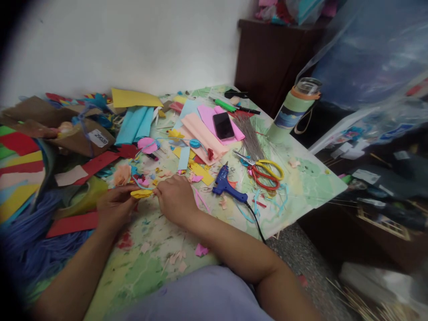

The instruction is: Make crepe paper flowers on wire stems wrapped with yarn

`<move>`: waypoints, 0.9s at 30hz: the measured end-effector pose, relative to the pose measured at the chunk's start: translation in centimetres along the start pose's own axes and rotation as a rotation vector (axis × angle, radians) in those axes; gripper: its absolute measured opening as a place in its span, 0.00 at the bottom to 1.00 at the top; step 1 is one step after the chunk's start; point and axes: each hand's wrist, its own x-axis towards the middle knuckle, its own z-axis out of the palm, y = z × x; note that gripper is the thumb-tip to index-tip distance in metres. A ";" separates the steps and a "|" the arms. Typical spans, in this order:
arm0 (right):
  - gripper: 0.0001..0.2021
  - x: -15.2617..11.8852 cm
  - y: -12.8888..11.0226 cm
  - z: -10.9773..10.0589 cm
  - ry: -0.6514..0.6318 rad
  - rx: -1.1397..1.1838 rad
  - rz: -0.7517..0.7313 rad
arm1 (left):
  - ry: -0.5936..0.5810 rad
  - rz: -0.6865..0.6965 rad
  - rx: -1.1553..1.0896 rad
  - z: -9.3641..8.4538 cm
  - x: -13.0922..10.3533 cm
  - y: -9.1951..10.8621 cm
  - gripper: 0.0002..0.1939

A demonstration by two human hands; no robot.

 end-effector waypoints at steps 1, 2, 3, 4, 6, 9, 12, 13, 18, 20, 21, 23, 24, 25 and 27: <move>0.12 -0.1 0.0 0.1 0.009 -0.021 -0.019 | -0.001 -0.017 -0.004 0.0 0.1 0.0 0.11; 0.12 -0.1 0.1 0.2 0.020 -0.045 -0.040 | 0.006 -0.030 -0.004 0.0 0.1 -0.1 0.11; 0.12 -0.2 0.1 0.4 0.030 -0.071 -0.063 | 0.020 -0.039 -0.005 0.0 0.2 -0.2 0.11; 0.12 -0.2 0.2 0.5 0.041 -0.098 -0.087 | 0.035 -0.046 -0.012 0.0 0.2 -0.3 0.11; 0.13 -0.3 0.3 0.6 0.063 -0.146 -0.135 | 0.049 -0.070 -0.037 0.1 0.2 -0.4 0.11; 0.14 -0.4 0.4 0.7 0.083 -0.188 -0.186 | 0.029 -0.131 -0.062 0.4 0.0 -0.2 0.10; 0.12 -0.4 0.4 0.8 0.084 -0.203 -0.204 | 0.007 -0.179 -0.066 0.7 -0.2 0.4 0.10; 0.12 -0.4 0.4 0.8 0.084 -0.202 -0.205 | 0.000 -0.190 -0.066 0.8 -0.2 0.5 0.10; 0.13 -0.4 0.5 1.0 0.079 -0.169 -0.179 | -0.001 -0.301 -0.196 1.6 -0.3 1.4 0.13; 0.13 -0.4 0.5 1.0 0.076 -0.144 -0.148 | 0.012 -0.348 -0.274 1.8 -0.3 1.7 0.13; 0.13 -0.4 0.5 1.0 0.076 -0.129 -0.127 | 0.021 -0.365 -0.302 2.0 -0.4 1.9 0.14; 0.11 -0.3 0.5 1.0 0.071 -0.101 -0.088 | 0.042 -0.393 -0.348 2.3 -0.5 2.3 0.13; 0.11 -0.3 0.5 1.0 0.064 -0.091 -0.070 | 0.051 -0.399 -0.361 2.4 -0.6 2.5 0.13; 0.11 -0.3 0.4 0.9 0.056 -0.082 -0.053 | 0.060 -0.406 -0.378 2.6 -0.7 2.8 0.13; 0.11 -0.3 0.4 0.8 0.038 -0.067 -0.028 | 0.065 -0.424 -0.410 2.8 -1.0 3.2 0.12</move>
